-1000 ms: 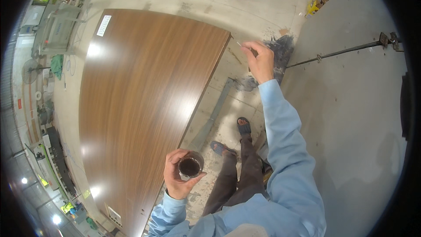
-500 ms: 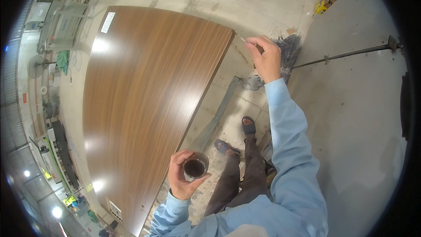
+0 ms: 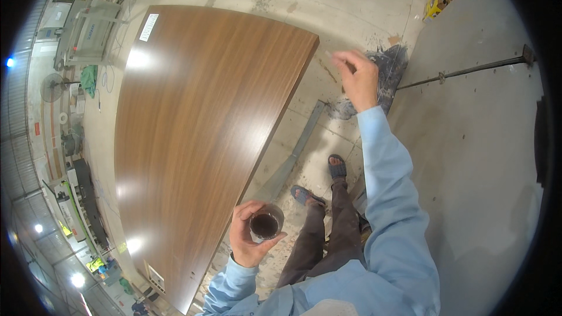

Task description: The person applies a dark liquid finish to a large curved wooden panel using a small brush. They repeatedly dip the brush into a small container and paint along the edges and surface of the panel, moving around it to cover different sections.

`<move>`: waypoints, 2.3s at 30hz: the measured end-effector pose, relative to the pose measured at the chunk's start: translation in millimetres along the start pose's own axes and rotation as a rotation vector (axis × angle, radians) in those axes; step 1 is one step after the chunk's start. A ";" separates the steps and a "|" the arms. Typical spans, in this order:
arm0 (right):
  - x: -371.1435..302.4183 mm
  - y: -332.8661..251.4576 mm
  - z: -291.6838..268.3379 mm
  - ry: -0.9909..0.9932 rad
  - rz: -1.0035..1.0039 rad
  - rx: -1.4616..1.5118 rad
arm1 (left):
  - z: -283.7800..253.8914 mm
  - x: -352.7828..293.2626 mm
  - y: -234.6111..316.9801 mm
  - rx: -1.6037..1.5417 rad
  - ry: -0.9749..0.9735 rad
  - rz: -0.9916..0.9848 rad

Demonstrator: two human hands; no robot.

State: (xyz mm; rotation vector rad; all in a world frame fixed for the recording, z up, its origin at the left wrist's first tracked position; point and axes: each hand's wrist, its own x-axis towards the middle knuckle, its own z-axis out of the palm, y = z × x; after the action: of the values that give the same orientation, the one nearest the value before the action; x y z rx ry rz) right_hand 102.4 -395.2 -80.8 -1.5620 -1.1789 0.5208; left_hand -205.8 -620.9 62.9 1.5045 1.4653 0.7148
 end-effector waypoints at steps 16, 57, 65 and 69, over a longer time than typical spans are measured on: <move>-28.5 -10.3 -6.1 -0.254 -0.069 0.072 | -4.0 -3.8 -7.0 -0.038 0.026 -0.003; -53.5 -36.6 -4.1 -0.358 -0.183 0.045 | -17.5 -24.8 -20.7 -0.037 0.007 -0.040; -54.2 -38.8 -6.9 -0.361 -0.123 0.041 | -18.0 -26.7 -23.2 -0.053 -0.007 -0.042; -55.2 -34.1 -7.1 -0.134 -0.146 0.022 | -17.7 -27.4 -24.6 -0.065 -0.011 -0.043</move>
State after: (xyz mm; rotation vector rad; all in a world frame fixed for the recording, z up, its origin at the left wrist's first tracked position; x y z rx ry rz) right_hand 70.9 -448.7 -60.5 -1.4275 -1.3735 0.5462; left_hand -236.3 -646.5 53.8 1.4215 1.4485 0.7201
